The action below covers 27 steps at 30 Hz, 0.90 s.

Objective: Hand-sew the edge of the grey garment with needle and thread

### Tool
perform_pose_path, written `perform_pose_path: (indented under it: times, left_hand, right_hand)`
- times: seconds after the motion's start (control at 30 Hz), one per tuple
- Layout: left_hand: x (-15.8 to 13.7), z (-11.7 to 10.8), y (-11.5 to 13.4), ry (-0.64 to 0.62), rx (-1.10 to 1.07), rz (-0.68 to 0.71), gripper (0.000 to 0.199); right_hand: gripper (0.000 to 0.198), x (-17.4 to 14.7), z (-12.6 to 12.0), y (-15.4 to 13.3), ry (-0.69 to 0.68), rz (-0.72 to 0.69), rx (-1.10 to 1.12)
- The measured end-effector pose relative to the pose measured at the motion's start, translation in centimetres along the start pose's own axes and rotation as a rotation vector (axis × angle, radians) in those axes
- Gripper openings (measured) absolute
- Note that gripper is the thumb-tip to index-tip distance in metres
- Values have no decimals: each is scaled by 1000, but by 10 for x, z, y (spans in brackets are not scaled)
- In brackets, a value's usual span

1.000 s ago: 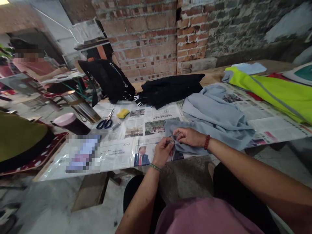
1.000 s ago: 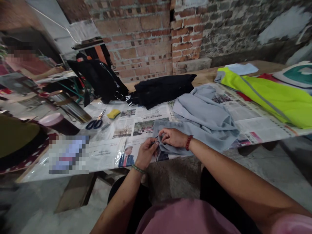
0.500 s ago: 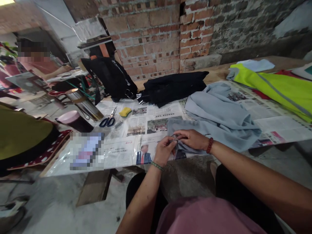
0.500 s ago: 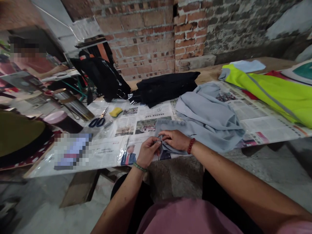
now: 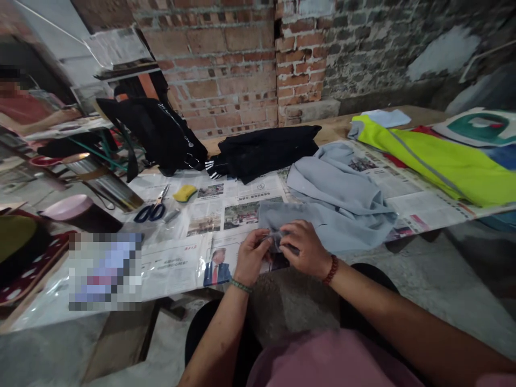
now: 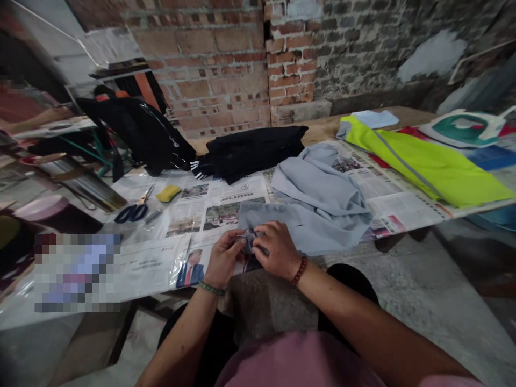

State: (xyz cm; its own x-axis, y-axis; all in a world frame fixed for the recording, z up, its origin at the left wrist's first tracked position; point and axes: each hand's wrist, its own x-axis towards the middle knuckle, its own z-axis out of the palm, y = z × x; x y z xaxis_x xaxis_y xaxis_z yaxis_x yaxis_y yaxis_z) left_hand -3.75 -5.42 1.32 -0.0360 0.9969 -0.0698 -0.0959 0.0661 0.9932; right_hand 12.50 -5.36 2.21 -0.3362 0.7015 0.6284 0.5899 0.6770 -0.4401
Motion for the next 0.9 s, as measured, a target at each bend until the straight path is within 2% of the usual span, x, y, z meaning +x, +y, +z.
perform_pose_path:
  times: [0.2,0.33,0.5,0.67,0.9]
  left_hand:
    - [0,-2,-1,-41,-34,-4,31]
    - [0,-1,0,-20,-38,-16,32]
    - [0,-2,0,-41,-58,-20,33]
    - [1,-4,-3,-44,-89,-7,31]
    - [0,0,2,-26,1,-9,27]
  right_hand:
    - [12,3,9,19,7,76,-79]
    - [13,1,6,6,61,31,-25]
    - [8,5,11,-12,-17,30,-43]
    - [8,6,20,-9,-22,46,-68]
    - [12,2,15,-5,36,59,84]
